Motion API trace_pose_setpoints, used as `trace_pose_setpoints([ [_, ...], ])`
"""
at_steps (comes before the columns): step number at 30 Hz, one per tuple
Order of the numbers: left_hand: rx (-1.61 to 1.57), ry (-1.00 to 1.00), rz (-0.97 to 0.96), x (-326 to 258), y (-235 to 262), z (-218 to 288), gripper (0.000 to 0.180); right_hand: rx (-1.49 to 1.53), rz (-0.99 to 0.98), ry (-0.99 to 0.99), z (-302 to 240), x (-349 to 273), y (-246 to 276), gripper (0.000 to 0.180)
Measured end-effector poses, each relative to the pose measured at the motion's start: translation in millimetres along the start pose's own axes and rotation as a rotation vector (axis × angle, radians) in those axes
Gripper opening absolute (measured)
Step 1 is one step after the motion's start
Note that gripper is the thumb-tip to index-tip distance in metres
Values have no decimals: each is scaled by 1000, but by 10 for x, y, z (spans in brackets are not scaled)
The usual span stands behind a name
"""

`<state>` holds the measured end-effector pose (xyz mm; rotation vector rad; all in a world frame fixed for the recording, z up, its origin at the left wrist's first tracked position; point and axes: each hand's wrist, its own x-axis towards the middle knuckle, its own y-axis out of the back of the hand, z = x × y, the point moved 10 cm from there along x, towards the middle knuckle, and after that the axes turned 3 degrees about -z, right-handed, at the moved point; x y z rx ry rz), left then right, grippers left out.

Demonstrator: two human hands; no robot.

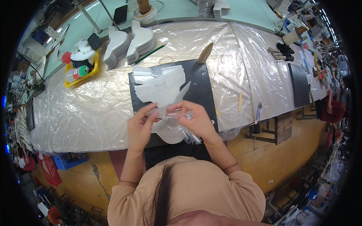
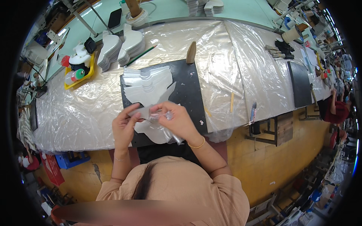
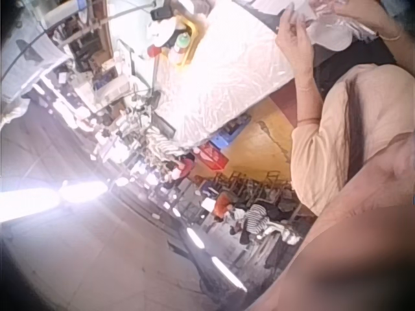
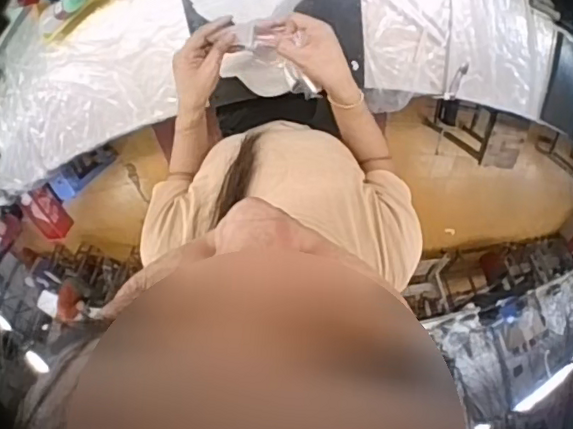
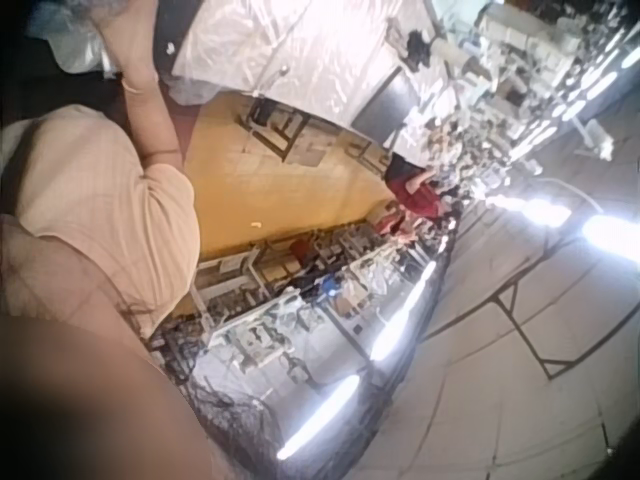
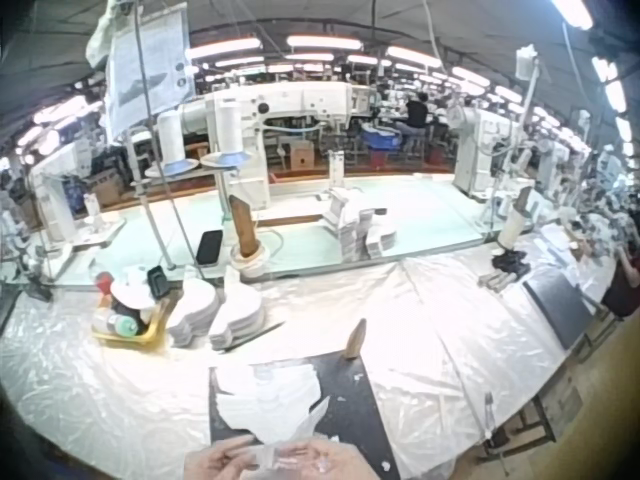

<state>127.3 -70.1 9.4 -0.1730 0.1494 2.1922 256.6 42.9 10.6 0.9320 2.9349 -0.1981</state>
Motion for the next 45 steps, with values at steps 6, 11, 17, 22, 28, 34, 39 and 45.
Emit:
trace_pose_setpoints([
  [6, -171, 58, -137, -62, 162, 80, 30, 459, 91, -71, -40, -110, 530, 20],
  [11, -173, 137, -235, -171, 77, 30, 30, 691, 167, 23, -35, -267, 903, 22],
  [17, -83, 309, -326, -232, 143, -341, 29, 1099, 348, 196, 96, -547, 1703, 20],
  [22, -22, 394, -276, -223, 263, -697, 27, 666, 700, 266, -69, -955, 2413, 11],
  [28, 21, 349, -260, -224, 193, -715, 25, -328, 524, -243, 98, -624, 1718, 29],
  [34, 439, 146, -186, -158, 201, -526, 26, -783, 75, -262, 477, -270, 764, 28],
  [39, 591, 44, -146, -128, 163, -456, 28, -666, 69, 136, 212, -244, 723, 19],
  [45, 744, -16, -114, -123, 202, -366, 38, -278, 655, -56, 14, -715, 2077, 7],
])
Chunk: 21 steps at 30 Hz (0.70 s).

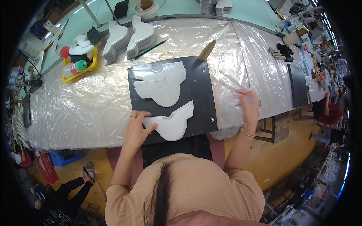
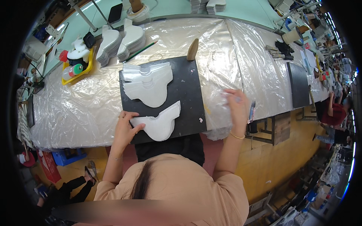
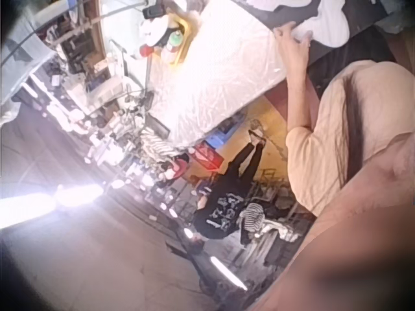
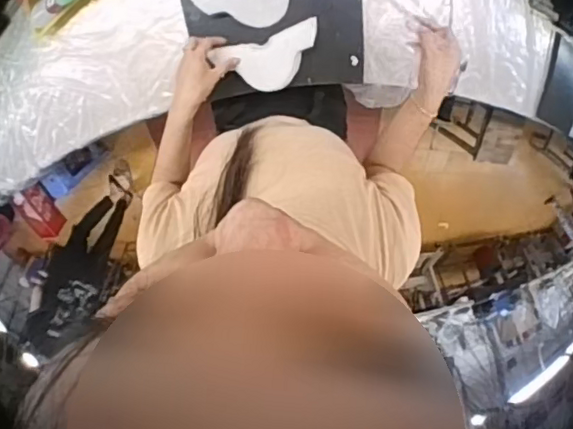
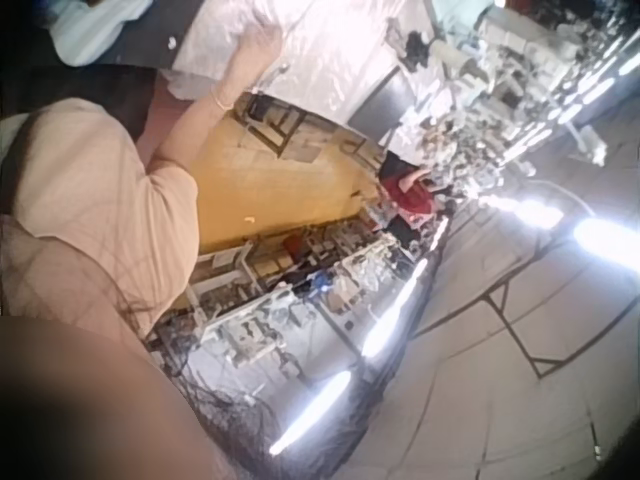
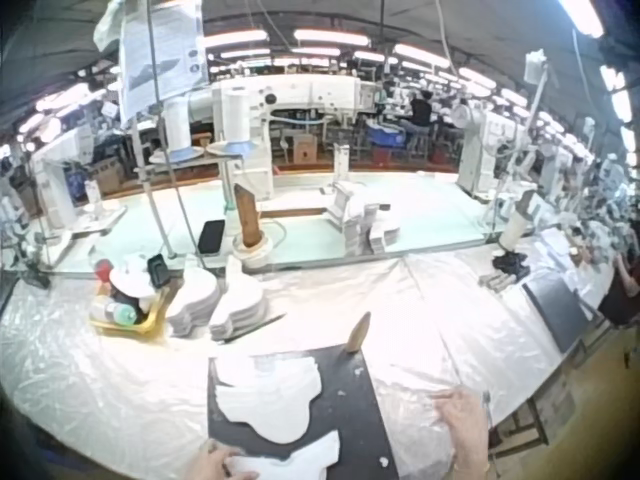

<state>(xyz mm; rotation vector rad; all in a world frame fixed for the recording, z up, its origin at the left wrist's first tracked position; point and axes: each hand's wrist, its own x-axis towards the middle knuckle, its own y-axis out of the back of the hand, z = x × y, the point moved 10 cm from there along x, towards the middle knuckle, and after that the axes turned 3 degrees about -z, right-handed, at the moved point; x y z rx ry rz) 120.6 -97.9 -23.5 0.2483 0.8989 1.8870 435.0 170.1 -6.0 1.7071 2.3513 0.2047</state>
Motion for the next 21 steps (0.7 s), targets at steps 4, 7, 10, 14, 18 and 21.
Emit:
trace_pose_setpoints([
  [4, 26, 64, 222, 136, 268, -145, 47, 137, 184, 80, -87, 6, 413, 8],
  [7, -101, 196, 294, 504, 384, -424, 43, 119, 146, 28, -26, -36, 166, 15],
  [10, -330, 290, 164, 767, 256, -627, 36, 143, 15, -46, 32, -67, -332, 16],
  [14, -606, 285, 146, 764, 215, -657, 29, 44, -112, 96, -203, -116, -819, 18],
  [18, -587, 293, 173, 648, 282, -661, 24, 39, -272, 87, -333, -202, -1204, 18],
  [21, -690, 292, 177, 597, 273, -620, 22, 9, -386, 91, -423, -296, -1483, 17],
])
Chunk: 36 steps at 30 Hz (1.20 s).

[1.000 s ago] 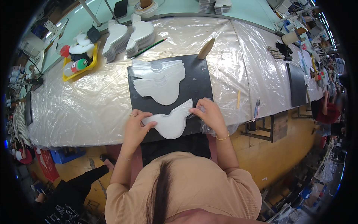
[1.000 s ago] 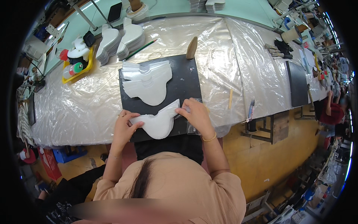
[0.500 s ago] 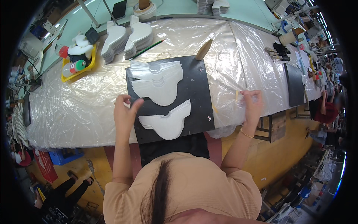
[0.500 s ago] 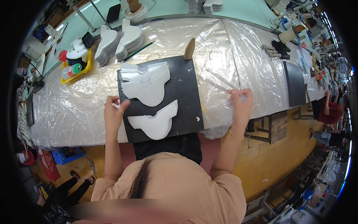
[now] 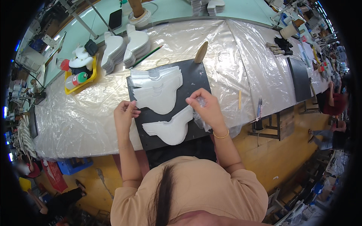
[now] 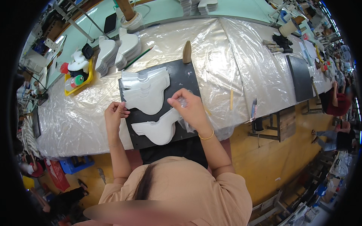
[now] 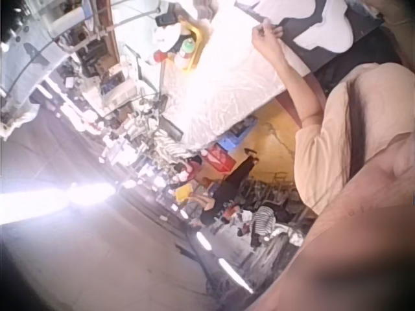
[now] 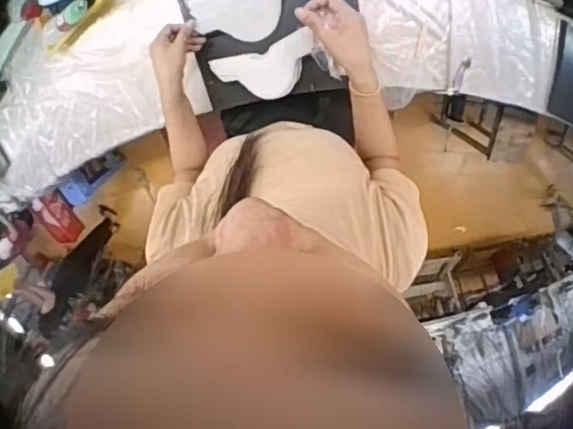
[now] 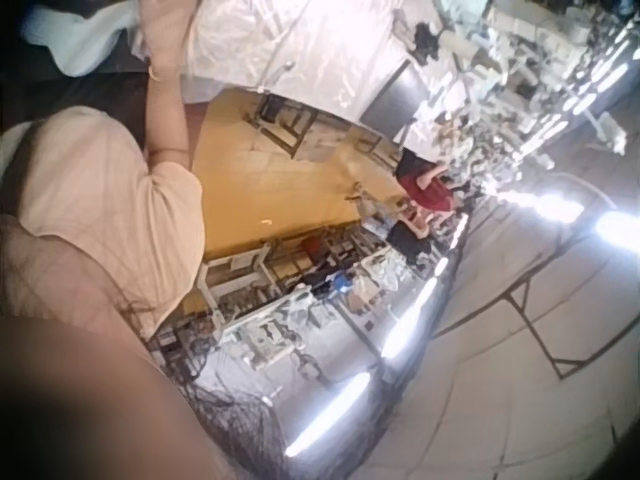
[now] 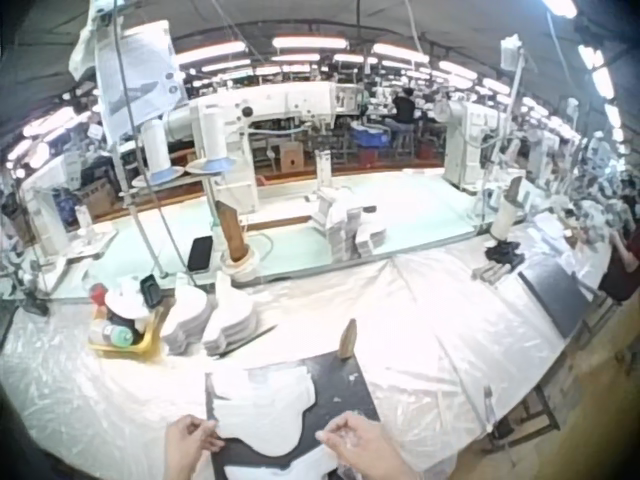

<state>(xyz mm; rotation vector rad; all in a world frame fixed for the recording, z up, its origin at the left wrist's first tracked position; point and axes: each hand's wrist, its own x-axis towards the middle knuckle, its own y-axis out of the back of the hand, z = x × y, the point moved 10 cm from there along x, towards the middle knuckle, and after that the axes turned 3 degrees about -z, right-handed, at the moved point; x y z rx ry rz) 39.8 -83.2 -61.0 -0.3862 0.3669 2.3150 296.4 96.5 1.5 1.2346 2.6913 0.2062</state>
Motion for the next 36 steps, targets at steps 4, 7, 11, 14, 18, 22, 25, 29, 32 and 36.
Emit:
trace_pose_setpoints([
  [4, -230, 4, -109, -159, -154, 114, 18, -11, -85, 77, -173, -19, -316, 14],
  [7, -419, 77, -277, -311, -415, 159, 16, -79, -128, 181, -346, -64, -503, 18],
  [11, -649, 158, -499, -479, -806, 150, 16, -99, -128, 260, -505, -135, -628, 25],
  [14, -775, 184, -601, -552, -961, 152, 16, -91, -130, 257, -527, -165, -643, 30],
  [18, -789, 232, -578, -624, -1051, 105, 15, -84, -147, 265, -527, -189, -646, 39],
  [22, -696, 144, -529, -670, -1059, 199, 15, -73, -158, 264, -516, -201, -643, 45],
  [25, -636, 66, -545, -708, -1081, 299, 15, -96, -155, 277, -534, -210, -642, 46],
  [29, -543, 0, -531, -751, -1081, 367, 15, -88, -166, 270, -543, -214, -654, 47],
  [32, -405, -51, -487, -781, -1056, 391, 15, -110, -164, 241, -517, -236, -648, 44],
  [36, -248, -189, -436, -807, -1003, 476, 13, -43, -171, 121, -364, -236, -639, 29],
])
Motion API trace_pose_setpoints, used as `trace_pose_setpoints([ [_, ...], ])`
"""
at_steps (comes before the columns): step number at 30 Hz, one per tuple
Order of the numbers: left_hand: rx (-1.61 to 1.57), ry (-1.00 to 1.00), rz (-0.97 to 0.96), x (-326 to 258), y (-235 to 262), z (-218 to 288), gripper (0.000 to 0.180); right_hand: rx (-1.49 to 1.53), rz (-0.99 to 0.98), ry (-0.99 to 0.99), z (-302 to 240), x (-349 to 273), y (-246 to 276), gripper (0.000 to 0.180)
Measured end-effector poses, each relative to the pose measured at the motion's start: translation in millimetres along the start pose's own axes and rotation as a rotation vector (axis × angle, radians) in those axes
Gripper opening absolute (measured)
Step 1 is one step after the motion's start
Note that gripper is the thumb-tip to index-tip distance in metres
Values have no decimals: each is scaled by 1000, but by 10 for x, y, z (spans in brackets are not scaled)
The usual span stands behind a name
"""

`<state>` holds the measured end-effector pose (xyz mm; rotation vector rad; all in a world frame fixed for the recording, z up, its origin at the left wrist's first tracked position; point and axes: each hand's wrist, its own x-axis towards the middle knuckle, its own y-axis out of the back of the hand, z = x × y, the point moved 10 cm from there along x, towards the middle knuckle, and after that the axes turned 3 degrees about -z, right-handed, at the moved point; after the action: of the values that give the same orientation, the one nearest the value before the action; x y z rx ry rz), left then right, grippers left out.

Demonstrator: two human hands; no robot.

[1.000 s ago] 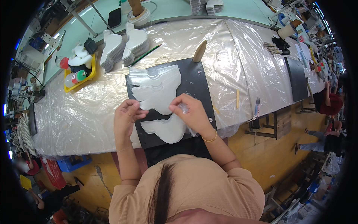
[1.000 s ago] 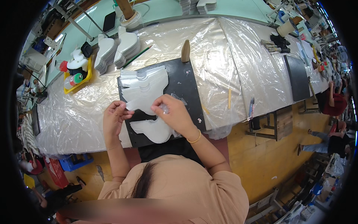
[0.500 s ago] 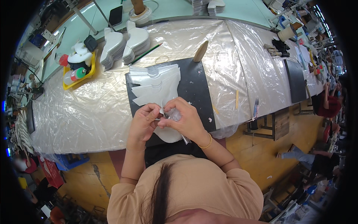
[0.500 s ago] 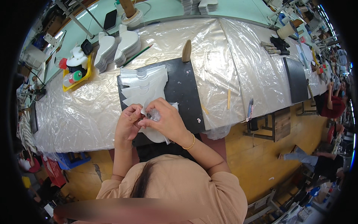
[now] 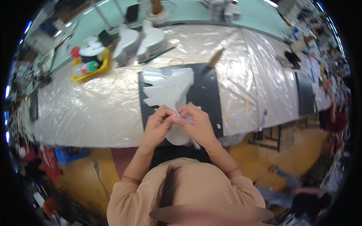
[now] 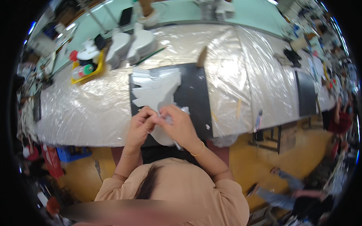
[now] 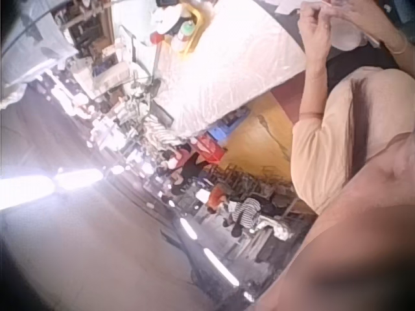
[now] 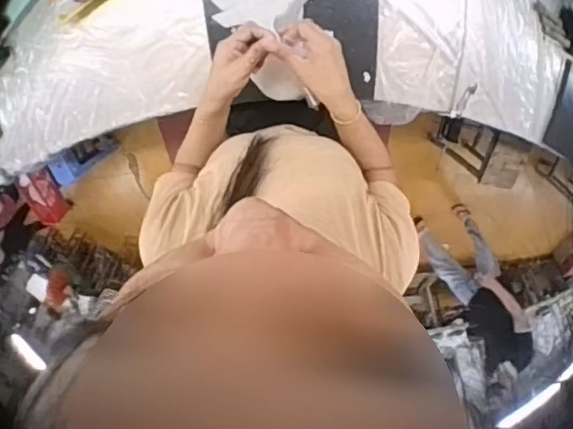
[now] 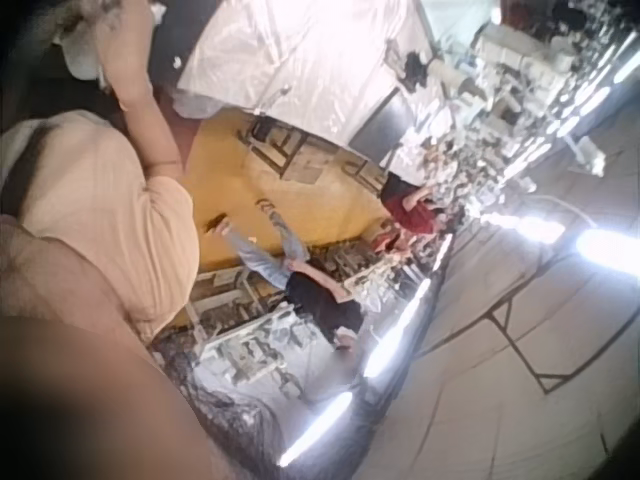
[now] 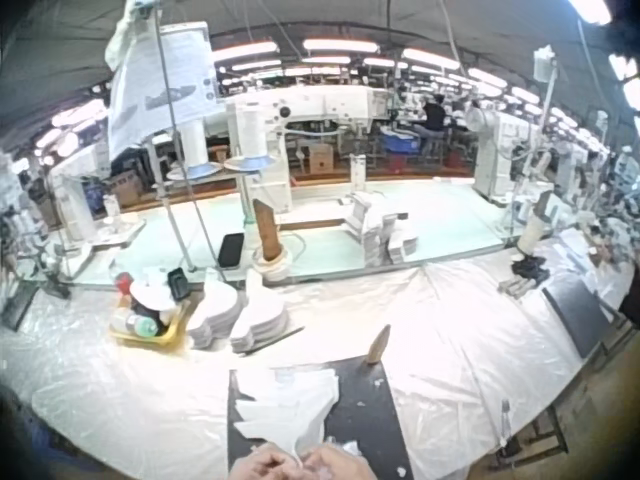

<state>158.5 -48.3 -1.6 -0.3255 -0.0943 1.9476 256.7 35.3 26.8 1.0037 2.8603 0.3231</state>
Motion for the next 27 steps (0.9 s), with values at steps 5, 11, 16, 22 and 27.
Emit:
trace_pose_setpoints([
  [5, 106, -13, -48, -26, 41, 0, 14, 248, -110, 8, 93, 34, -96, 16],
  [11, 180, -48, 35, -87, 187, 137, 28, 339, -63, -114, 157, 44, -133, 14],
  [16, 562, -152, 122, -176, 192, 385, 38, 107, -116, -68, 11, 84, -231, 13],
  [22, 478, -94, 169, -175, 459, 401, 23, 103, -29, 43, 50, 132, -6, 17],
  [27, 283, -30, 101, -218, 486, 425, 24, 598, -34, -156, 287, 77, 211, 13],
])
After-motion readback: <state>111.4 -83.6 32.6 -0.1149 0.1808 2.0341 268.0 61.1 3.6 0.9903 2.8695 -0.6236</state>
